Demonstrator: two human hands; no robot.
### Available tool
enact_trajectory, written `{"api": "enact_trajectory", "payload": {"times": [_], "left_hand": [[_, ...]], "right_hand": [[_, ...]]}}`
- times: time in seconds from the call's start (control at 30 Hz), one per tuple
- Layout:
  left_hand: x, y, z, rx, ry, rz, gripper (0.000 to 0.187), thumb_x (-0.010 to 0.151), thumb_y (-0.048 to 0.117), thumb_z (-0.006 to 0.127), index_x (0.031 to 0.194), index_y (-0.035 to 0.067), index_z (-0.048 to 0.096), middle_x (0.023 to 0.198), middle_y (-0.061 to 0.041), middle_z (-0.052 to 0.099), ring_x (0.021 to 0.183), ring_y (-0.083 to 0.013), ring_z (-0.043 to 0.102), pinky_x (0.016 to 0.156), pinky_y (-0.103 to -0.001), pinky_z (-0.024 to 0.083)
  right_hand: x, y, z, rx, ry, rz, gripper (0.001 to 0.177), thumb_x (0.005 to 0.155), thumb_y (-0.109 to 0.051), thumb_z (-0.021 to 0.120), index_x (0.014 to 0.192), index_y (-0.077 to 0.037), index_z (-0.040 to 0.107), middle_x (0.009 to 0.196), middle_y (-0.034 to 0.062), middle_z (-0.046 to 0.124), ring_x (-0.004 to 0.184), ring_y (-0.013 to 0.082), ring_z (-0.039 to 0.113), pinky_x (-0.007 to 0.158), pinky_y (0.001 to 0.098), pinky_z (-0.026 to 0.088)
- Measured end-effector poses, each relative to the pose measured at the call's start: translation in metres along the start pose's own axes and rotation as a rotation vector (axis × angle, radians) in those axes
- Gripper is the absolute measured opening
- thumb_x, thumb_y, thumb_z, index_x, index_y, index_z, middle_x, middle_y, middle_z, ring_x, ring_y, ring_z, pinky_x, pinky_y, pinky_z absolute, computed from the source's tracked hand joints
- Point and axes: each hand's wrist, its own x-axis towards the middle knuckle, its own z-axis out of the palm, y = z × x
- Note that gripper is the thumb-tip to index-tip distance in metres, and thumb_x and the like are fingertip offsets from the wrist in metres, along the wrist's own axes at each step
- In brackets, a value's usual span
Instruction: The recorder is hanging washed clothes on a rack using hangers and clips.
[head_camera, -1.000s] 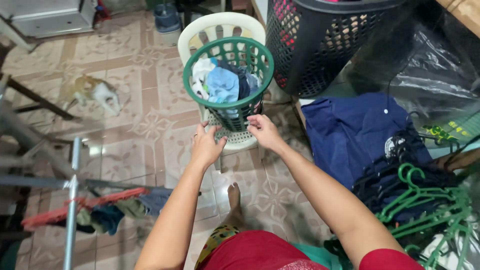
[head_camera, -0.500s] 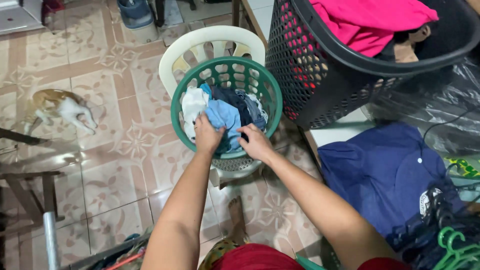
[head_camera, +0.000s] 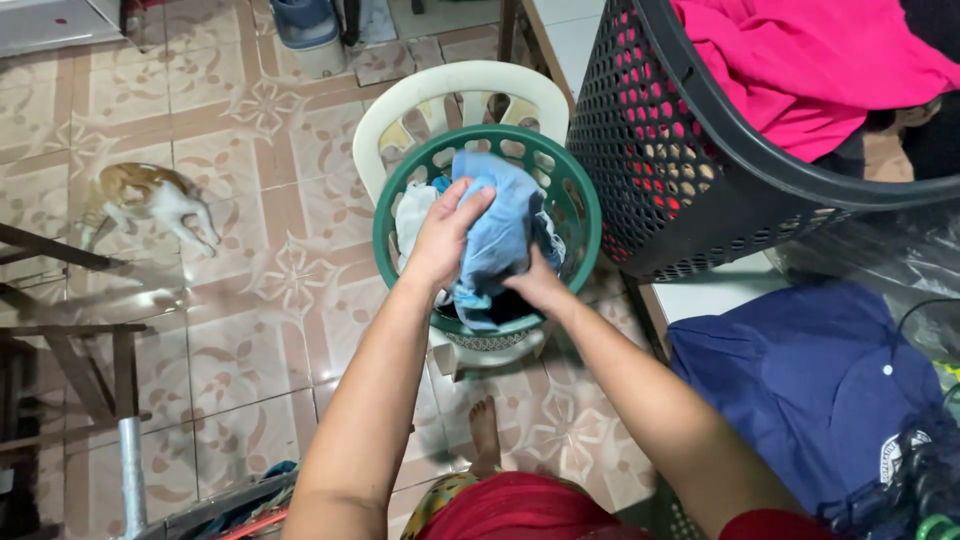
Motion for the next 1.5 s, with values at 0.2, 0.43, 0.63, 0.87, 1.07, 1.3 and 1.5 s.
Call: {"api": "enact_trajectory", "payload": {"times": [0.2,0.43,0.63,0.87,1.07,1.3,1.5], "left_hand": [[-0.045,0.062,0.021,-0.377,0.090,-0.011,0.038,0.085,0.017,0.060,0.121,0.006,0.063,0.114,-0.011,0.068,0.104,-0.0247,0.068,0.098,-0.041,0.054],[-0.090,0.039,0.003,-0.412,-0.002,-0.002,0.038,0.077,0.016,0.059,0.113,0.005,0.061,0.107,-0.011,0.067,0.102,-0.0273,0.065,0.098,-0.042,0.052],[-0.138,-0.022,-0.038,0.029,0.118,-0.014,0.035,0.086,0.023,0.071,0.112,0.003,0.058,0.100,-0.007,0.062,0.096,-0.0213,0.058,0.087,-0.036,0.046],[-0.198,0.046,0.088,1.082,0.264,0.578,0.105,0.065,0.039,0.095,0.145,-0.002,0.041,0.139,-0.020,0.044,0.133,-0.0320,0.044,0.109,-0.044,0.039],[-0.216,0.076,0.105,1.301,0.044,0.877,0.058,0.072,0.024,0.093,0.122,0.006,0.069,0.138,-0.017,0.060,0.142,-0.0387,0.045,0.120,-0.046,0.034],[-0.248,0.081,0.066,0.433,0.015,0.550,0.015,0.096,0.005,0.077,0.093,0.005,0.062,0.090,0.004,0.063,0.086,-0.0041,0.054,0.083,-0.025,0.047],[-0.274,0.087,0.099,0.764,0.094,0.466,0.040,0.081,0.008,0.081,0.112,0.010,0.056,0.094,0.006,0.051,0.087,-0.0042,0.050,0.076,-0.022,0.046]], "right_hand": [[-0.045,-0.108,-0.052,1.114,-0.243,0.081,0.081,0.082,-0.020,0.074,0.151,-0.006,0.034,0.144,0.0134,0.053,0.133,0.0313,0.053,0.113,0.0497,0.042],[-0.039,-0.079,-0.071,1.180,-0.240,0.422,0.055,0.097,-0.036,0.058,0.137,0.000,0.056,0.133,0.0172,0.065,0.123,0.0303,0.061,0.108,0.0465,0.046],[-0.056,-0.126,-0.097,0.734,-0.244,-0.050,0.030,0.098,-0.009,0.064,0.128,-0.004,0.062,0.120,0.0042,0.071,0.112,0.0158,0.065,0.103,0.0337,0.050],[-0.124,-0.239,-0.111,0.049,-0.519,-0.576,0.025,0.097,-0.007,0.071,0.121,-0.003,0.067,0.113,0.0011,0.068,0.105,0.0112,0.063,0.093,0.0285,0.051],[-0.181,-0.300,-0.115,-0.244,-0.687,-0.696,0.031,0.092,-0.013,0.075,0.121,-0.004,0.069,0.111,0.0009,0.072,0.104,0.0087,0.067,0.093,0.0270,0.054],[-0.180,-0.243,-0.145,-0.461,-0.879,-0.256,0.043,0.078,-0.016,0.085,0.118,-0.009,0.070,0.101,0.0013,0.074,0.092,0.0098,0.064,0.084,0.0280,0.053],[-0.179,-0.241,-0.188,-0.244,-0.283,-0.348,0.037,0.082,-0.003,0.066,0.118,-0.005,0.075,0.094,0.0038,0.073,0.082,0.0127,0.064,0.073,0.0317,0.051]]}}
